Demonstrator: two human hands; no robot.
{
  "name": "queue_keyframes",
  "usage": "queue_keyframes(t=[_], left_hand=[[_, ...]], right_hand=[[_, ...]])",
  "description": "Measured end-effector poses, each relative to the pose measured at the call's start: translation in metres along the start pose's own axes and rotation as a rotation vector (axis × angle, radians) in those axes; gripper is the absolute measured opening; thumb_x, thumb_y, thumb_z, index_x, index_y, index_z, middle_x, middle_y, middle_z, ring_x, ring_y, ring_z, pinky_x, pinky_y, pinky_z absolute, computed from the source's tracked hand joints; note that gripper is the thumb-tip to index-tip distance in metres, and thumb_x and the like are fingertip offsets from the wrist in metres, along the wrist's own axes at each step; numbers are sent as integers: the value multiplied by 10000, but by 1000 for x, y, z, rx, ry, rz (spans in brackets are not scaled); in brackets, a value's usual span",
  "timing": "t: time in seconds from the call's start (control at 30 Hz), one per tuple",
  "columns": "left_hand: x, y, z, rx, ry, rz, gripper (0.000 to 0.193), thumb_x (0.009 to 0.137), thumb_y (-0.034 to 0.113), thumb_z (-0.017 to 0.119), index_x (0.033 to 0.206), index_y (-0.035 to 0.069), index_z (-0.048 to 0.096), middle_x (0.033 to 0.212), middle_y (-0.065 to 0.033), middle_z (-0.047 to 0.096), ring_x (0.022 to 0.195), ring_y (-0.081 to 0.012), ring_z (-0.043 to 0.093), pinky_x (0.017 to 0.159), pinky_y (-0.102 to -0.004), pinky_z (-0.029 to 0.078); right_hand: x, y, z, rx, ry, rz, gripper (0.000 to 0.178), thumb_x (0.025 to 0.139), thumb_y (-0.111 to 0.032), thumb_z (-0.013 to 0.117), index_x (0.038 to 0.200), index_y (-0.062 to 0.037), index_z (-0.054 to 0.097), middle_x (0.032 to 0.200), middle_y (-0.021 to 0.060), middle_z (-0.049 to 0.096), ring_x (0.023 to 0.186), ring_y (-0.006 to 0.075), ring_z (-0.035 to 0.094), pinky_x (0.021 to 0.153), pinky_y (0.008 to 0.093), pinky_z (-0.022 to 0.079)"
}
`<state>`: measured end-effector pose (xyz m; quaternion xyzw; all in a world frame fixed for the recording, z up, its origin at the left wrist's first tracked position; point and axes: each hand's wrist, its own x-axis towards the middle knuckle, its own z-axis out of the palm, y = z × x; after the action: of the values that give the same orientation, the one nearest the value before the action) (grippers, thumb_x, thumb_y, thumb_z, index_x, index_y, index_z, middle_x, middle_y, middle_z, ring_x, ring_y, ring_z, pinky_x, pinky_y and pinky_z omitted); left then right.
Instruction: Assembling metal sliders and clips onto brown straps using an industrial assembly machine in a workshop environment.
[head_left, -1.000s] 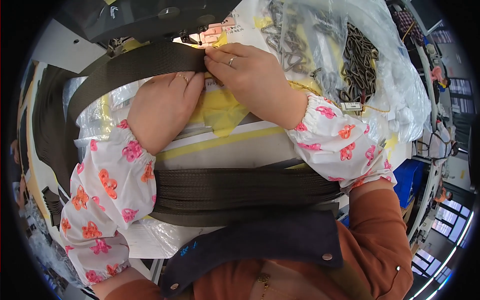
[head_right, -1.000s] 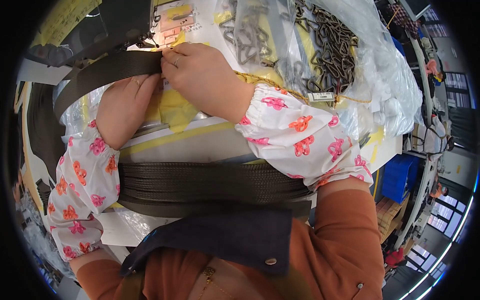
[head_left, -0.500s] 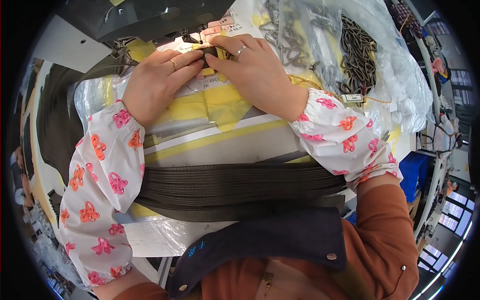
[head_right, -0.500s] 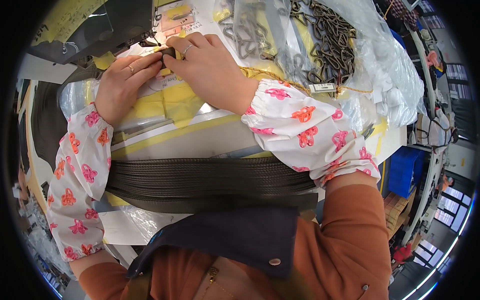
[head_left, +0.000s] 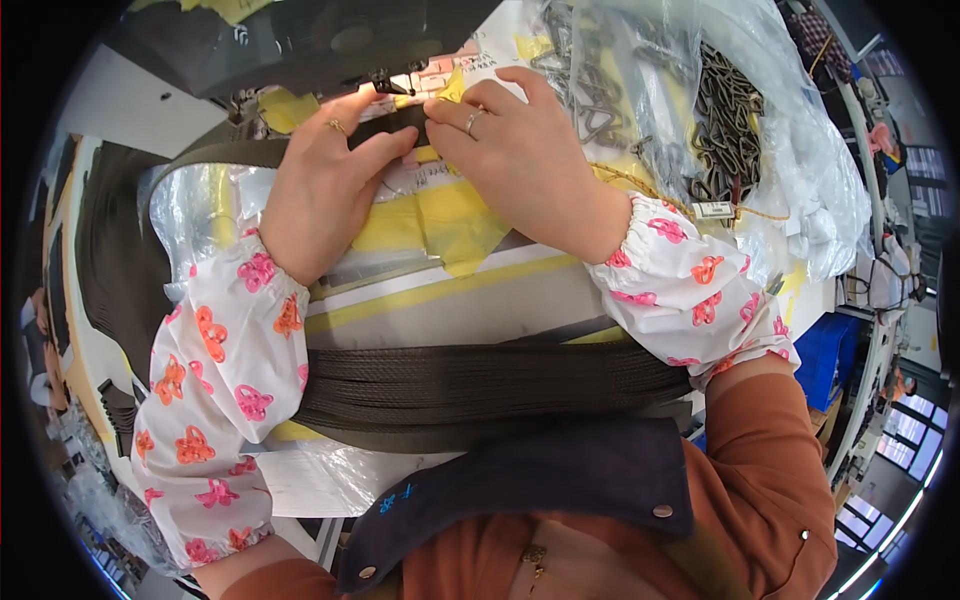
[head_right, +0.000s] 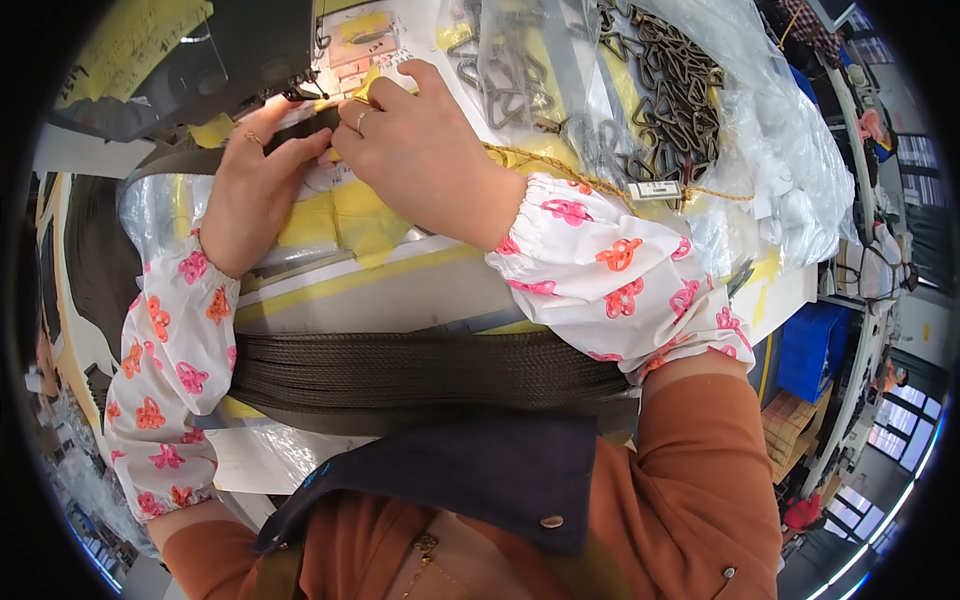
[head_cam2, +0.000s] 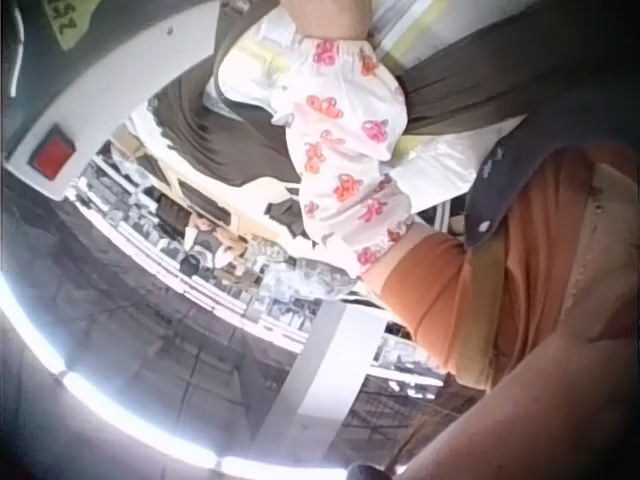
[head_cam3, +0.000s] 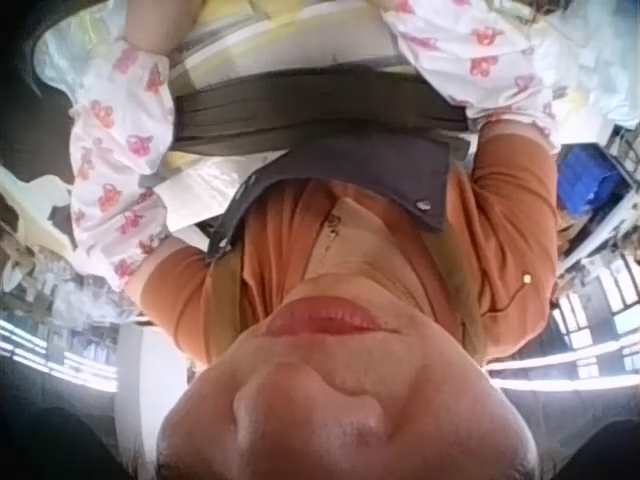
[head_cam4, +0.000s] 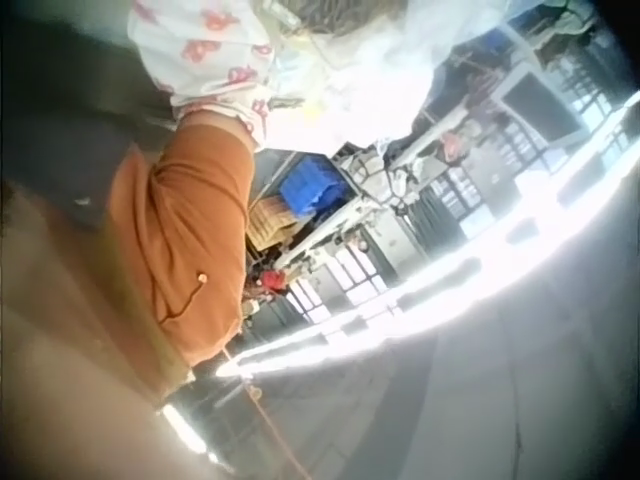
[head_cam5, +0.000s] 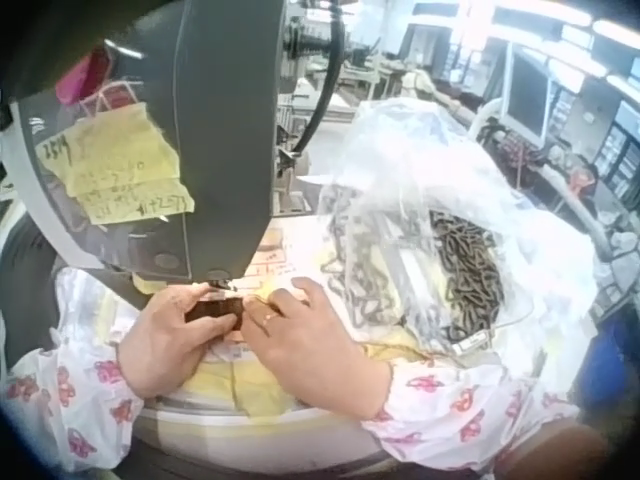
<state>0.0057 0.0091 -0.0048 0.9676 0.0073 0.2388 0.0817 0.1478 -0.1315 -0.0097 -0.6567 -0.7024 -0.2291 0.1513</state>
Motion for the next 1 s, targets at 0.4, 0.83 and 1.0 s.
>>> queue_keyframes(t=[0.4,0.83,1.0], left_hand=[[3,-9,1,-71,7,-29,191,766,55,594,950,76,640,1022,-90,623,927,-279,588,784,-336,484],[4,-18,1,-95,-29,-16,193,788,45,574,972,72,628,1027,-90,618,962,-274,579,767,-341,486],[1,-29,10,-131,-2,-66,190,808,57,569,988,84,625,1043,-75,617,912,-265,601,720,-320,502]], right_hand=[[8,2,-6,-10,-133,-4,240,694,-79,569,927,-110,620,1010,-34,613,898,138,539,935,419,349],[3,12,1,-1,-97,5,330,689,-81,591,1016,-114,622,1026,-45,612,943,141,530,976,452,305],[10,20,6,-4,-164,2,377,680,-54,592,1050,-120,616,1012,-36,618,972,140,523,961,468,320]])
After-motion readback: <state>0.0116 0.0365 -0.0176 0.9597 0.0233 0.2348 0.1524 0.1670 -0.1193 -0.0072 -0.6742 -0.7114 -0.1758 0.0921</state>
